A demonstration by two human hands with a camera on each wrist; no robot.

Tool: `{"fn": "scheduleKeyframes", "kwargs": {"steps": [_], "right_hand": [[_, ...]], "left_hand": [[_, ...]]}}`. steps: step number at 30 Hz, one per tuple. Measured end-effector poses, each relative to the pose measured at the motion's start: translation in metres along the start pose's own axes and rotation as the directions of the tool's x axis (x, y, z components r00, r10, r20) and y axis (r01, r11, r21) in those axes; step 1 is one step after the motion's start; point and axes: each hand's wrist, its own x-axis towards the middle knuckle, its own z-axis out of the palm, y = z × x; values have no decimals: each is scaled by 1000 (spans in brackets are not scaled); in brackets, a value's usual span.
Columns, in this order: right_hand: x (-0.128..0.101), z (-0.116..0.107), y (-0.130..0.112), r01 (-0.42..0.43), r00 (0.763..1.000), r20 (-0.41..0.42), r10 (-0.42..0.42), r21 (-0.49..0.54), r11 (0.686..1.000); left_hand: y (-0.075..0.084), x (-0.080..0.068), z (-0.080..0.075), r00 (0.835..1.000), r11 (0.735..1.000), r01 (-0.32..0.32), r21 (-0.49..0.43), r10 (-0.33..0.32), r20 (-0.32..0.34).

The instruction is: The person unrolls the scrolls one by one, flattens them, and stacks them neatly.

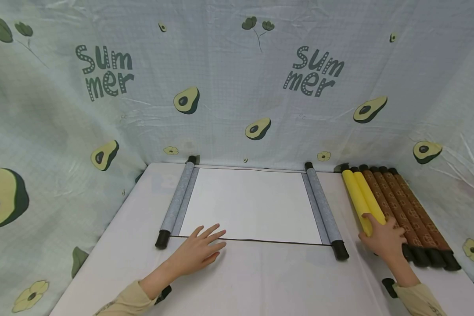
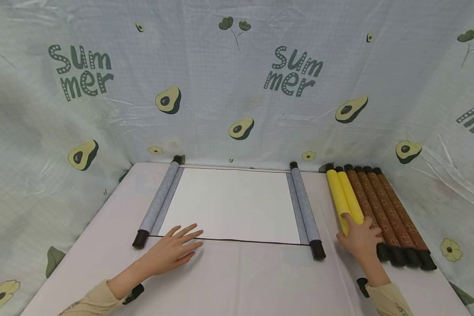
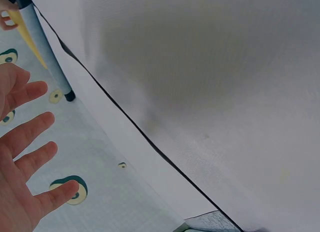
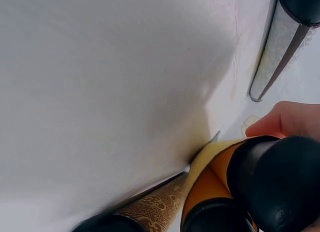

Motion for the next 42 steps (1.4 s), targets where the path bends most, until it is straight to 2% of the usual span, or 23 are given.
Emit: {"fn": "scheduleKeyframes", "kwargs": {"steps": [9,15,22,28,34,42], "right_hand": [[-7,3,1,-9,1000,-26,9,-7,1000],[-10,7,-2,52,994,-100,-54,-25,998],[-11,6,-12,138,969,-200,-146,-55,989],[-12,4,-23,156,964,-205,-168,-73,985],[-13,4,-34,199,945,-246,-214,-86,976],[-21,5,-58,234,938,-248,-240,-55,971]], "left_hand": [[2,1,1,1000,1000,3,-7,-3,27],[3,2,3,1000,1000,-3,-6,3,21],[4,3,3,1000,1000,1,-6,-1,22],[4,3,2,999,1000,6,4,-7,33],[4,3,2,999,1000,11,17,-12,51],[6,2,3,1000,1000,4,8,-4,26]]}}
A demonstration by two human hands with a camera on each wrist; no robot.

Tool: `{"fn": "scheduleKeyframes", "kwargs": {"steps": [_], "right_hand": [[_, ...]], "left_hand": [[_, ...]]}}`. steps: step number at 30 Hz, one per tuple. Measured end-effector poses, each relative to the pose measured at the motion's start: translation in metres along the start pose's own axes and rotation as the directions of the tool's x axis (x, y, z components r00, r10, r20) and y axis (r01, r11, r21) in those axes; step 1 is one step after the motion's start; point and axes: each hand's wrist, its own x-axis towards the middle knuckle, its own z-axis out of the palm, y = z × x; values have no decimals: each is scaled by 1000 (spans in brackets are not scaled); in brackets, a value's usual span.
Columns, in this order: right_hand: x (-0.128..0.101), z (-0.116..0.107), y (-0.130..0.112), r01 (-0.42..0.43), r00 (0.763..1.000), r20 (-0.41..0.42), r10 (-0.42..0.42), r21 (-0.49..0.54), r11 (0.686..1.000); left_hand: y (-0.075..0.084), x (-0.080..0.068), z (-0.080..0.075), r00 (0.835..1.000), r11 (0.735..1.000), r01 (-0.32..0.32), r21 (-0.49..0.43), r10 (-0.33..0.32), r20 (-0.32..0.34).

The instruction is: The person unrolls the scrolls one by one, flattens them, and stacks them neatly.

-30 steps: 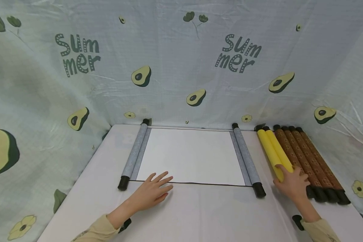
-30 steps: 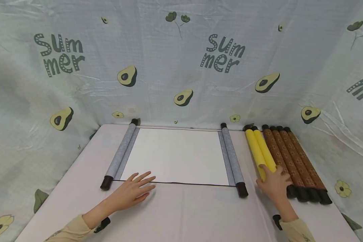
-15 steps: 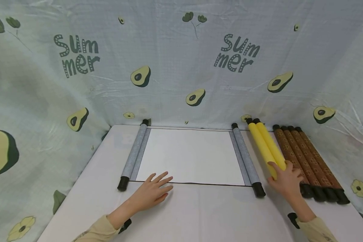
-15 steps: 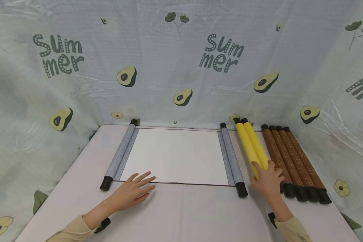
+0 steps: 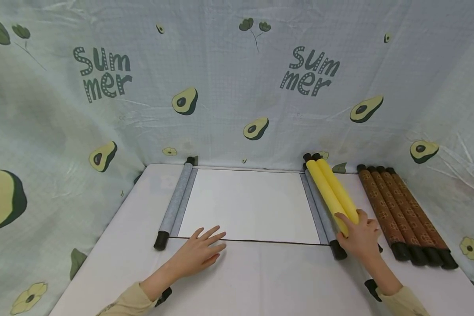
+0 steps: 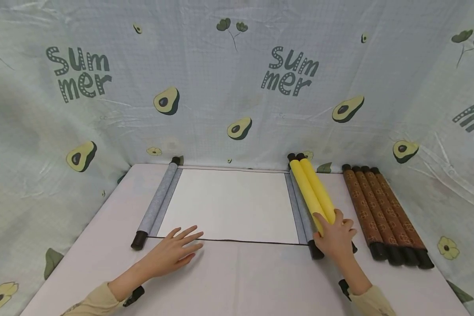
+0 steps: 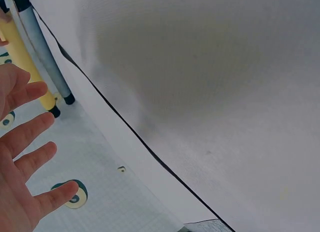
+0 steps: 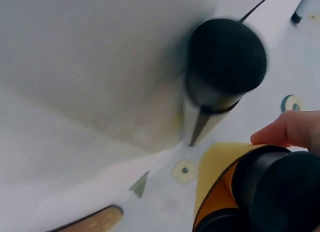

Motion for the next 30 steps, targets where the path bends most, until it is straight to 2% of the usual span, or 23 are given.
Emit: {"fn": "scheduleKeyframes", "kwargs": {"steps": [10,19,27,30], "right_hand": [[-4,6,-30,87,996,-29,-86,36,996],[-2,11,-59,122,992,10,-123,70,990],[-3,25,-79,228,972,-81,-222,68,971],[-2,28,-87,252,965,-88,-246,56,966]], "left_hand": [[-1,-3,-1,1000,1000,15,-9,-15,3],[-2,-4,-3,1000,1000,17,5,-17,13],[-2,-5,-2,1000,1000,16,12,-16,23],[-2,-5,-1,999,1000,18,7,-18,34]]}}
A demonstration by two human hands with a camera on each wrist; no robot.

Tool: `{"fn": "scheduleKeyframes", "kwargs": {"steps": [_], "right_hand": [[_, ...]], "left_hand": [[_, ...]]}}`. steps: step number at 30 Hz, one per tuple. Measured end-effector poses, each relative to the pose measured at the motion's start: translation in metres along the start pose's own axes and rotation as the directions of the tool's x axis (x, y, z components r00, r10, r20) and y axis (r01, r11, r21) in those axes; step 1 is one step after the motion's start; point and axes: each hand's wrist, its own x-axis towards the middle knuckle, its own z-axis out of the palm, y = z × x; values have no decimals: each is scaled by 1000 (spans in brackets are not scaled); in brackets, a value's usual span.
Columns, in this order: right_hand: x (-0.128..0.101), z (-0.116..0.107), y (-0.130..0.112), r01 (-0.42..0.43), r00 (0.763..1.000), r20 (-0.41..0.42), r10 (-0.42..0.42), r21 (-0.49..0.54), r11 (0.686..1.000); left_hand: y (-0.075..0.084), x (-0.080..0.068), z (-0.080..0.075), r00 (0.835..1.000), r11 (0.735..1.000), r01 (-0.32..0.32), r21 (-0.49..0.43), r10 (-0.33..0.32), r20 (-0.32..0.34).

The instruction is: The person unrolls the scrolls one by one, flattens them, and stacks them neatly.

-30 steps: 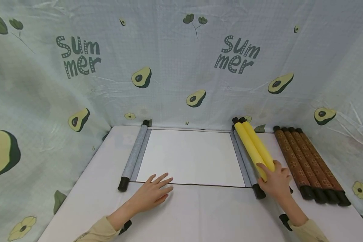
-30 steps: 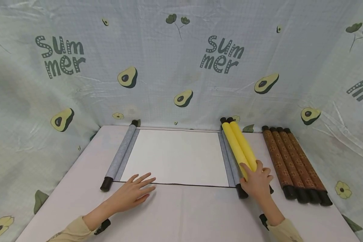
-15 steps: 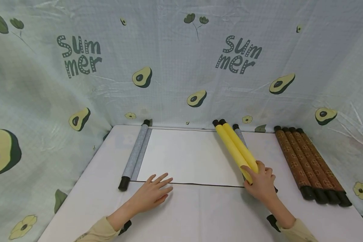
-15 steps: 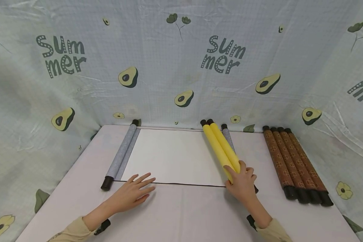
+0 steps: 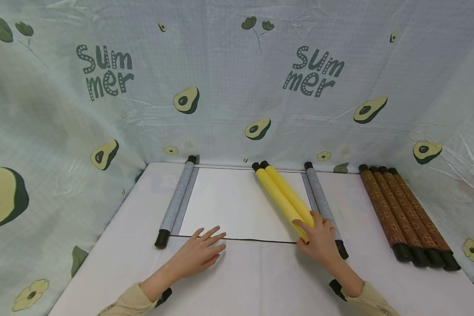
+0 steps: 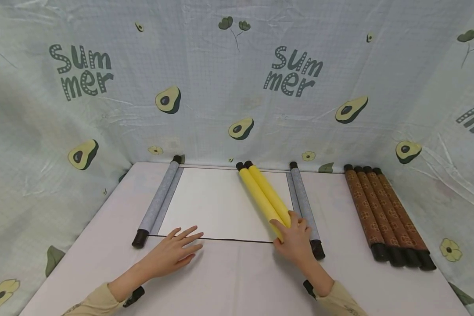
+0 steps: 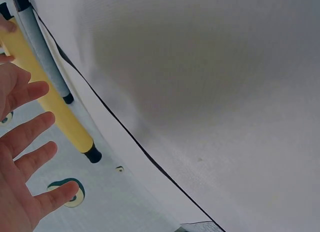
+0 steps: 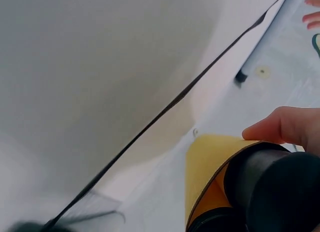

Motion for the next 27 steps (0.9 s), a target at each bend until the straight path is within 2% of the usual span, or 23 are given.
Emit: {"fn": "scheduleKeyframes", "kwargs": {"steps": [10,14,21,27], "right_hand": [[5,6,-26,54,998,11,-54,34,998],[6,9,-36,58,997,41,-61,59,997],[4,12,-51,66,994,80,-73,79,995],[1,15,-56,82,994,71,-87,75,994]], "left_hand": [[2,0,1,1000,1000,2,2,-2,-9],[3,0,0,1000,1000,-2,5,2,-4],[5,1,-1,999,1000,8,-16,-7,49],[7,2,-1,996,1000,22,-17,-20,88]]}}
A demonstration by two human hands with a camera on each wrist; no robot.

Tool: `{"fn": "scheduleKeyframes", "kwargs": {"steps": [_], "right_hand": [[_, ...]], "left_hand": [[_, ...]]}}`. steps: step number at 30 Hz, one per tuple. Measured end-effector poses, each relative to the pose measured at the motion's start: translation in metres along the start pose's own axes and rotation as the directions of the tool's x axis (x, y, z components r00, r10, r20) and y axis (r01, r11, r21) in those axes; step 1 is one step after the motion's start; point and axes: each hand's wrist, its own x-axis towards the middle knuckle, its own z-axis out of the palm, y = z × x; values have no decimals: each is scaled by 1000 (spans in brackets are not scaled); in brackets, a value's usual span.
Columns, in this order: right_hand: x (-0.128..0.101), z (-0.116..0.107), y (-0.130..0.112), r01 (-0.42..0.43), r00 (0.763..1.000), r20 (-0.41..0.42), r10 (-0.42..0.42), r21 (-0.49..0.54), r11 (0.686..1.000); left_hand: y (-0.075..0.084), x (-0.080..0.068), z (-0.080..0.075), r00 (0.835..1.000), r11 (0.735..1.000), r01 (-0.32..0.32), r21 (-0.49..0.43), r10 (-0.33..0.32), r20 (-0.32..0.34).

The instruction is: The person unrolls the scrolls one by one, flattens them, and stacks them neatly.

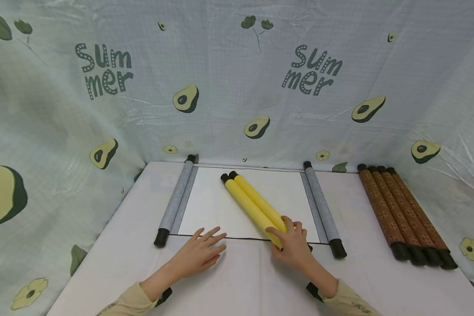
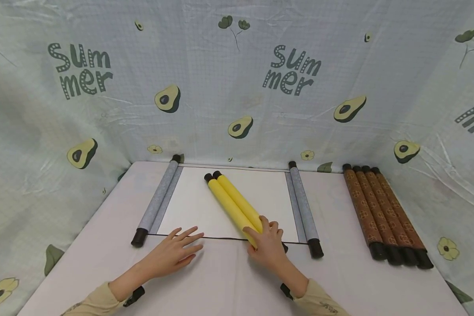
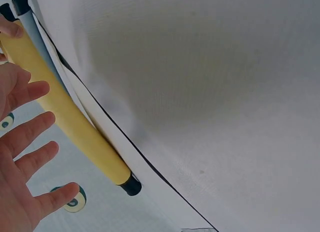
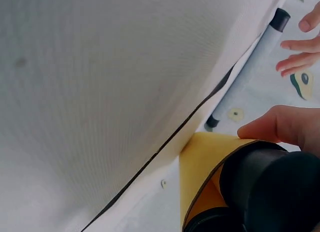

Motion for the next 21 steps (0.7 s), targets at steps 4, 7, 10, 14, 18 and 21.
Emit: {"fn": "scheduleKeyframes", "kwargs": {"steps": [4,7,10,14,18,21], "right_hand": [[-1,0,-2,0,1000,6,0,1,1000],[-2,-1,-3,-5,1000,27,5,-5,1000],[-2,-1,-3,-10,999,42,11,-6,1000],[-4,0,-3,3,998,57,-3,0,1000],[-6,2,-2,23,994,107,-24,3,1000],[-8,1,-1,14,981,195,-18,23,1000]], "left_hand": [[0,2,1,1000,1000,-12,-1,12,-6],[1,3,2,1000,1000,-18,2,18,-14],[1,5,3,1000,1000,-18,4,18,-15],[3,7,4,1000,1000,-20,-3,20,-5],[5,9,2,1000,1000,-28,-1,28,-3],[7,10,2,1000,1000,-27,4,27,-3]]}}
